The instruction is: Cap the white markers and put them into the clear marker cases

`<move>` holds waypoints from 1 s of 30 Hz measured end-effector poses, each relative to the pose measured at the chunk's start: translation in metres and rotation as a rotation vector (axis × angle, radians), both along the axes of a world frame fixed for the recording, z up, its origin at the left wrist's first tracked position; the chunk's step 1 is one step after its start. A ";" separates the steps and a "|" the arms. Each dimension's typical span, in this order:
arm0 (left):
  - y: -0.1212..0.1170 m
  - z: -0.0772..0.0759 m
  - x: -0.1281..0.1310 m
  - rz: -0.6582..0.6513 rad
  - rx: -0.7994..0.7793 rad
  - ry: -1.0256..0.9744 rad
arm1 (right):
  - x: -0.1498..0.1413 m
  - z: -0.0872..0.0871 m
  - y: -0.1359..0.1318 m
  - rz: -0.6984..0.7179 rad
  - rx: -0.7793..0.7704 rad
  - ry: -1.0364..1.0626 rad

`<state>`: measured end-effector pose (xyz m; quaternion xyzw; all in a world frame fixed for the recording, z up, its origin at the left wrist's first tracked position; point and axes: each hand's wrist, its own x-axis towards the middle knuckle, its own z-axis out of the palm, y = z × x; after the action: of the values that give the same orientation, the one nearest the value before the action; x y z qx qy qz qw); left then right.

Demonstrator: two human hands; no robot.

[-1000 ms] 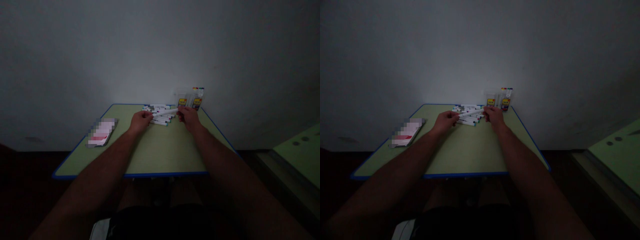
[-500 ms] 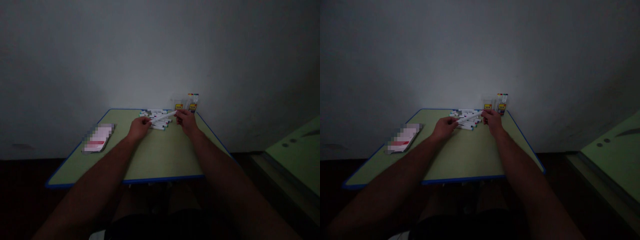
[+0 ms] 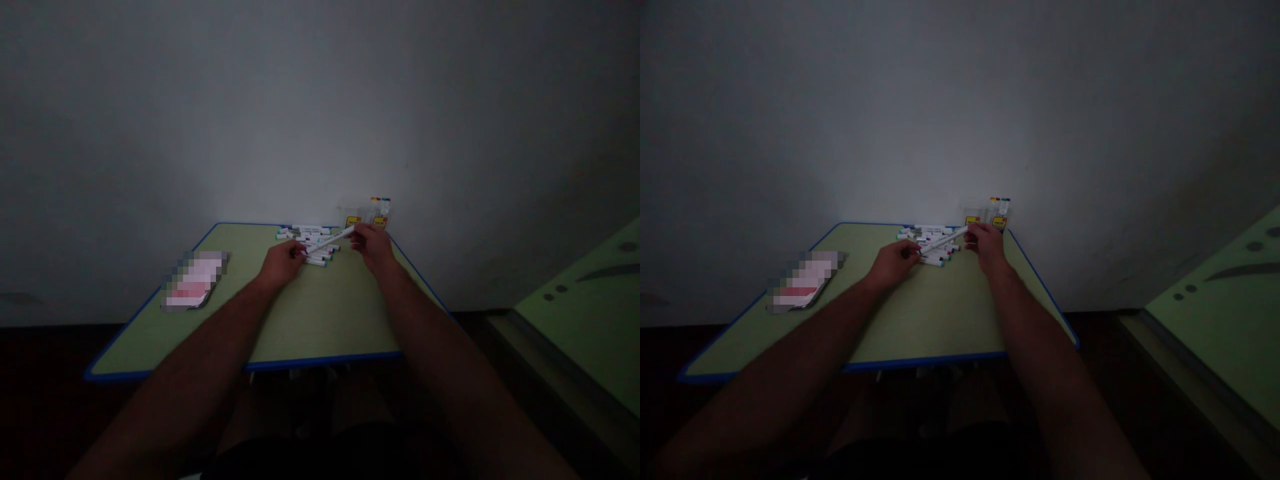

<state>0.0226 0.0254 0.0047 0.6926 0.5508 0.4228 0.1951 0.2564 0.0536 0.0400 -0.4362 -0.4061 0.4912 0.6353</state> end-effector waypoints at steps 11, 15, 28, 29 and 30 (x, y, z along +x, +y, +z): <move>-0.002 0.001 -0.002 -0.008 0.022 0.311 | 0.027 0.038 0.004 -0.145 0.036 -0.013; -0.003 0.003 0.001 -0.049 0.014 0.355 | 0.047 0.062 0.013 -0.256 0.098 -0.072; 0.000 -0.005 -0.003 -0.133 0.005 0.396 | 0.104 0.125 0.052 -0.694 0.229 -0.233; 0.000 -0.005 -0.004 -0.149 0.006 0.400 | 0.108 0.125 0.056 -0.707 0.232 -0.286; 0.001 -0.005 -0.004 -0.156 0.001 0.404 | 0.111 0.126 0.060 -0.708 0.245 -0.350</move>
<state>0.0183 0.0259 -0.0007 0.8039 0.5234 0.2591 0.1124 0.3677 0.1133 0.1656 -0.5471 -0.3885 0.1088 0.7335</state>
